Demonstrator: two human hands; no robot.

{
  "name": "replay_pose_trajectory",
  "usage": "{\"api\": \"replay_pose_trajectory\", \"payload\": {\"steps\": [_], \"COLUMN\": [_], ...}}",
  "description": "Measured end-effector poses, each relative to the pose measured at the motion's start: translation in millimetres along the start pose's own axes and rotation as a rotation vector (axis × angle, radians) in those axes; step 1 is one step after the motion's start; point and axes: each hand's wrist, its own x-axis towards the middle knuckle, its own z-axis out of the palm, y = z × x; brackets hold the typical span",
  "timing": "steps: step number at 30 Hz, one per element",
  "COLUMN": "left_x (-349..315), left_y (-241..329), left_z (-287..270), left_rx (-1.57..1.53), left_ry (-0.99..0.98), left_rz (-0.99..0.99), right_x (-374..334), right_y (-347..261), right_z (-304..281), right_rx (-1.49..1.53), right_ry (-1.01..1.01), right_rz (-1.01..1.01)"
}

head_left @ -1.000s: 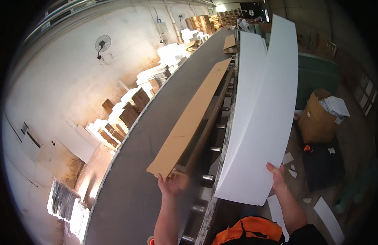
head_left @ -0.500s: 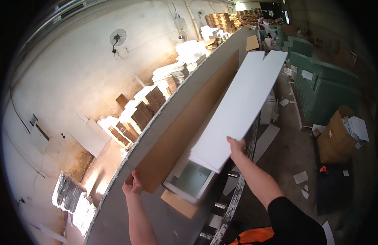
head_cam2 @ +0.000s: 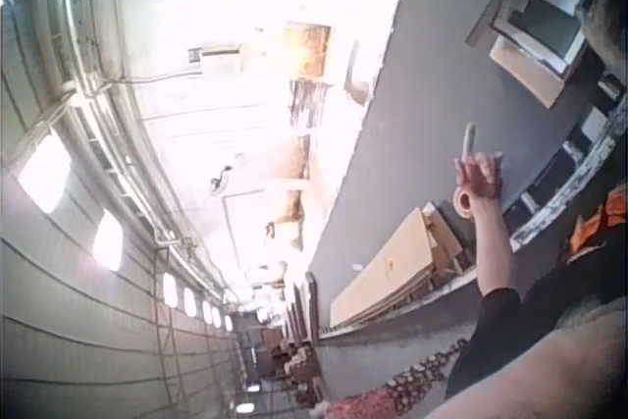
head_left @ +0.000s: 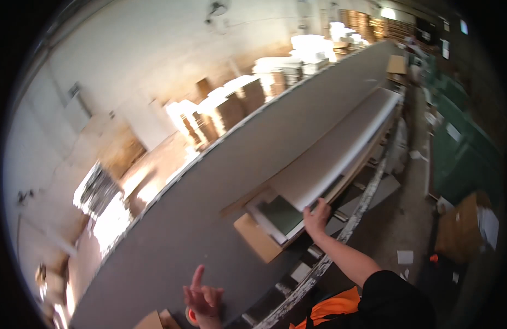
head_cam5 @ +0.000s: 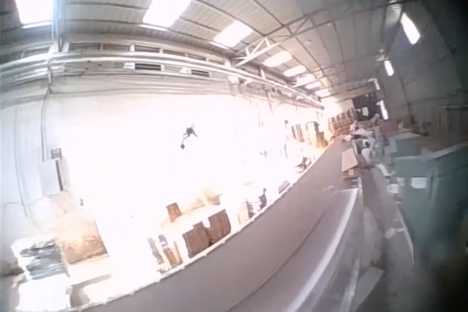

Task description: The person packs styrofoam pieces into long cardboard boxes, folds the boxes closed, and tapes them shut using a tape dispenser.

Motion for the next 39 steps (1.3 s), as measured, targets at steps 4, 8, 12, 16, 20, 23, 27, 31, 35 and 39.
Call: {"api": "replay_pose_trajectory", "payload": {"steps": [4,8,12,16,20,23,27,31,35,39], "left_x": [-196,-341,-497,-594,-640,-656,-649,-645,-634,-636], "left_y": [-30,-10,50,65,100,122,170,227,291,384], "left_z": [-36,-24,-3,-13,-21,-32,-63,-96,-129,-148], "left_rx": [0.137,0.064,0.115,0.088,0.075,0.057,0.089,0.382,1.098,2.003], "left_ry": [0.057,0.310,0.533,0.602,0.634,0.684,0.937,1.324,1.470,1.481], "left_rz": [-0.154,-0.013,0.204,0.468,0.645,0.680,0.544,0.356,0.254,0.083], "right_x": [-87,-229,-407,-516,-510,-524,-519,-534,-531,-573], "right_y": [-12,-54,-152,-187,-147,-160,-165,-160,-96,-118], "right_z": [-56,-87,-75,-28,81,91,102,130,218,217], "right_rx": [0.314,0.367,0.402,0.271,-0.322,-0.570,-0.625,-0.538,-0.269,-0.035], "right_ry": [-0.060,-0.491,-0.934,-0.915,-0.719,-0.843,-0.722,-0.786,-0.685,-0.698], "right_rz": [-0.088,-0.332,-0.673,-0.823,-0.793,-0.769,-0.689,-0.692,-1.065,-1.092]}}
